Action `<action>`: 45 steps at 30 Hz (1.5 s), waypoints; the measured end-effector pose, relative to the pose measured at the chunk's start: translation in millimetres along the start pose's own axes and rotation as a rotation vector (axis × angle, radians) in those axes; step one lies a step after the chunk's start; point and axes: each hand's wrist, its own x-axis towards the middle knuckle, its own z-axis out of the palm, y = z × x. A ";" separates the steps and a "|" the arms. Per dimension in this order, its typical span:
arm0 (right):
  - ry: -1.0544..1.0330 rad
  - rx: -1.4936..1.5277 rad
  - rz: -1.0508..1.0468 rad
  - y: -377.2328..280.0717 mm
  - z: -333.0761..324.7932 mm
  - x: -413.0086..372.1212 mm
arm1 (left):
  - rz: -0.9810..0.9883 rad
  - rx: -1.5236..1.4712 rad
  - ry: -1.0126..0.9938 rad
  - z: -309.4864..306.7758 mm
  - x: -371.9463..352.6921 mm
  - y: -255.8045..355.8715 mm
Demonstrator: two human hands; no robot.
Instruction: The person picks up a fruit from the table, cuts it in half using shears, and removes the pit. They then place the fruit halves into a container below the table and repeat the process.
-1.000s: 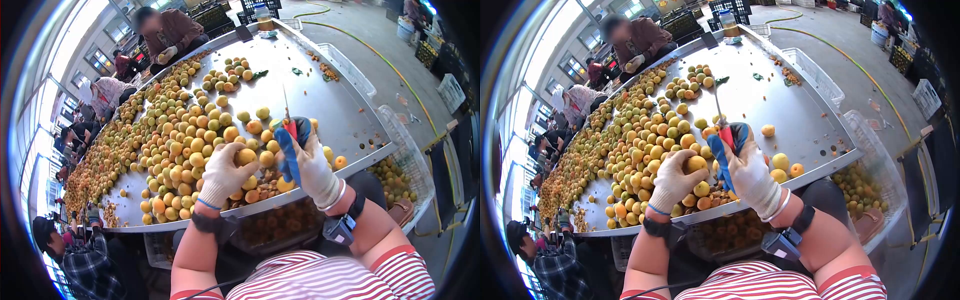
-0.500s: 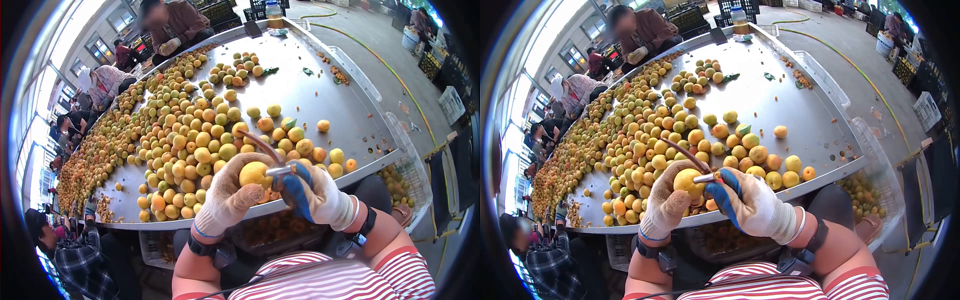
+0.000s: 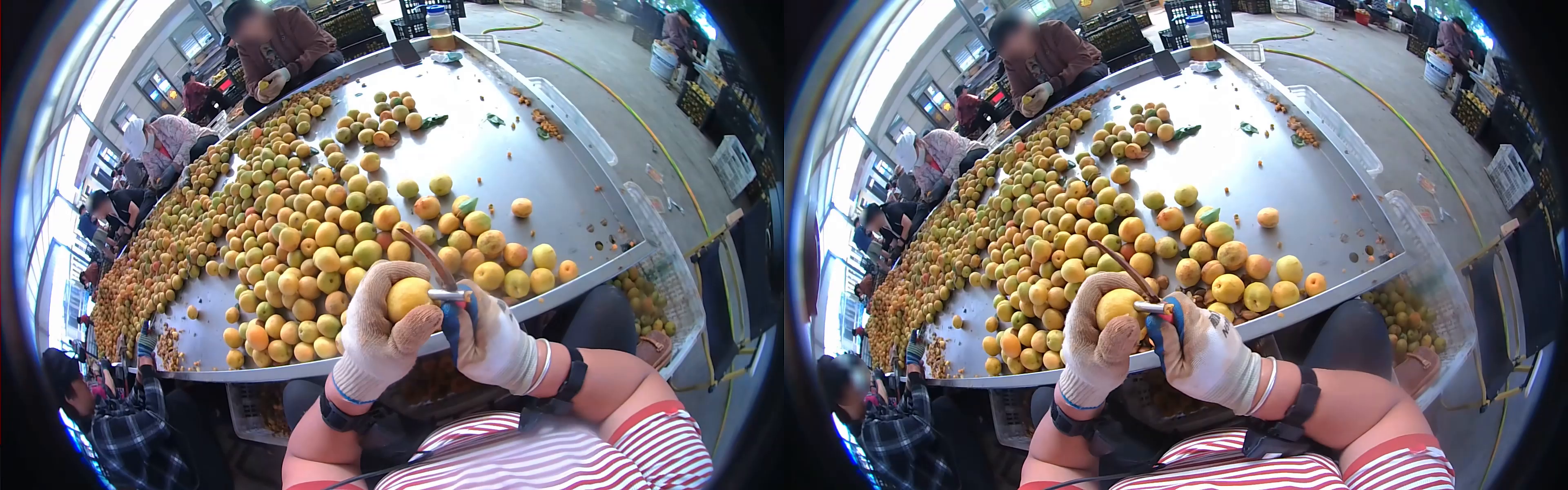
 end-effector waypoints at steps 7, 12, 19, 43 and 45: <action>-0.050 0.281 0.260 -2.8 7.0 4.2 | -0.071 0.176 -0.032 -5.1 7.3 5.3; -0.486 1.260 1.032 -7.1 -23.3 32.1 | -0.247 -0.041 -0.080 -12.4 14.0 12.7; -0.355 1.170 0.591 -10.2 -43.9 35.4 | -0.253 -0.446 -0.072 -18.2 15.9 12.7; -0.095 -0.172 -0.201 5.9 3.9 10.1 | -0.039 -0.704 -0.013 -2.3 12.6 -4.0; -0.032 -0.277 -0.177 6.5 7.8 8.0 | -0.136 -0.774 -0.035 0.6 9.2 0.1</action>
